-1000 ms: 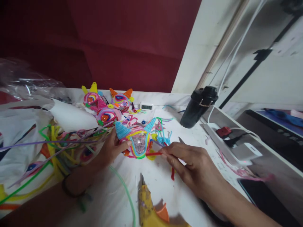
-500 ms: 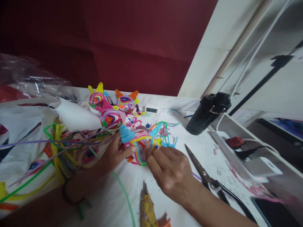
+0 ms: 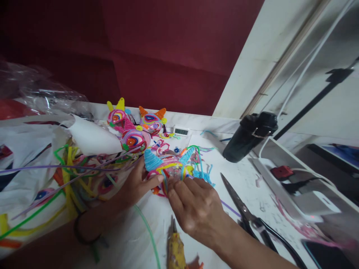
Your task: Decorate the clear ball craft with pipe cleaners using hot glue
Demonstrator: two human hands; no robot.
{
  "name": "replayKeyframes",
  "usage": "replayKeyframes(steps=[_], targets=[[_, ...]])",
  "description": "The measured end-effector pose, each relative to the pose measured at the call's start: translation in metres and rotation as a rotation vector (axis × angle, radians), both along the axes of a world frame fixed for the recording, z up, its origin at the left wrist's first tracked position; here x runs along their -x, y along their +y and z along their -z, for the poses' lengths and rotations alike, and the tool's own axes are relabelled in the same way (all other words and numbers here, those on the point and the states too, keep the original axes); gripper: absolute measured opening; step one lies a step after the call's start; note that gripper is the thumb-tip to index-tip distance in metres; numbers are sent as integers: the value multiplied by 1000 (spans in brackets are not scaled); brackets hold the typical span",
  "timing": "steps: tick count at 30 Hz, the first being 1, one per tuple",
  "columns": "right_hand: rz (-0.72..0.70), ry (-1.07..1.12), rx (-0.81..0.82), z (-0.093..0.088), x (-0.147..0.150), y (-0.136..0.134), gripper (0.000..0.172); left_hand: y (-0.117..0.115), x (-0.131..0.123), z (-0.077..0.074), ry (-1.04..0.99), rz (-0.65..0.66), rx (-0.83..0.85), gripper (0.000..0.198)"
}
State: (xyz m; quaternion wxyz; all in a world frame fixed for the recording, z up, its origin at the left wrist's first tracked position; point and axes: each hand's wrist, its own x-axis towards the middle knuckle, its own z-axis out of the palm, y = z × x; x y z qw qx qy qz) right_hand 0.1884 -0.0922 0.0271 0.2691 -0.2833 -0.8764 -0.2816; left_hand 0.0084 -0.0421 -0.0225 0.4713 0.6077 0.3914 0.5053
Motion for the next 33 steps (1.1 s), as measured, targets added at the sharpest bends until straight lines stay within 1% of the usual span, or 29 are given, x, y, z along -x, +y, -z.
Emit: replayKeyframes(steps=[3, 7, 13, 16, 21, 25, 28, 33], targets=[[12, -5, 0, 1, 1, 0, 26, -1, -1, -4, -13, 8, 22, 51], [52, -10, -36, 1, 3, -2, 27, -2, -1, -8, -33, 29, 35, 54], [71, -37, 6, 0, 6, -3, 30, -2, -1, -7, -9, 24, 1, 52], [91, -33, 15, 0, 6, -5, 31, -3, -3, -7, -2, 3, -10, 50], [114, -24, 51, 2, 8, -6, 32, -4, -6, -8, 3, -42, -23, 55], [122, -24, 54, 3, 8, -6, 33, -3, -8, -8, 67, -100, -20, 49], [112, -27, 64, 3, 8, -6, 34, -3, -9, -9, 96, -114, -1, 46], [110, 3, 85, 4, 8, -6, 36, -1, -11, -12, 115, -134, -15, 45]])
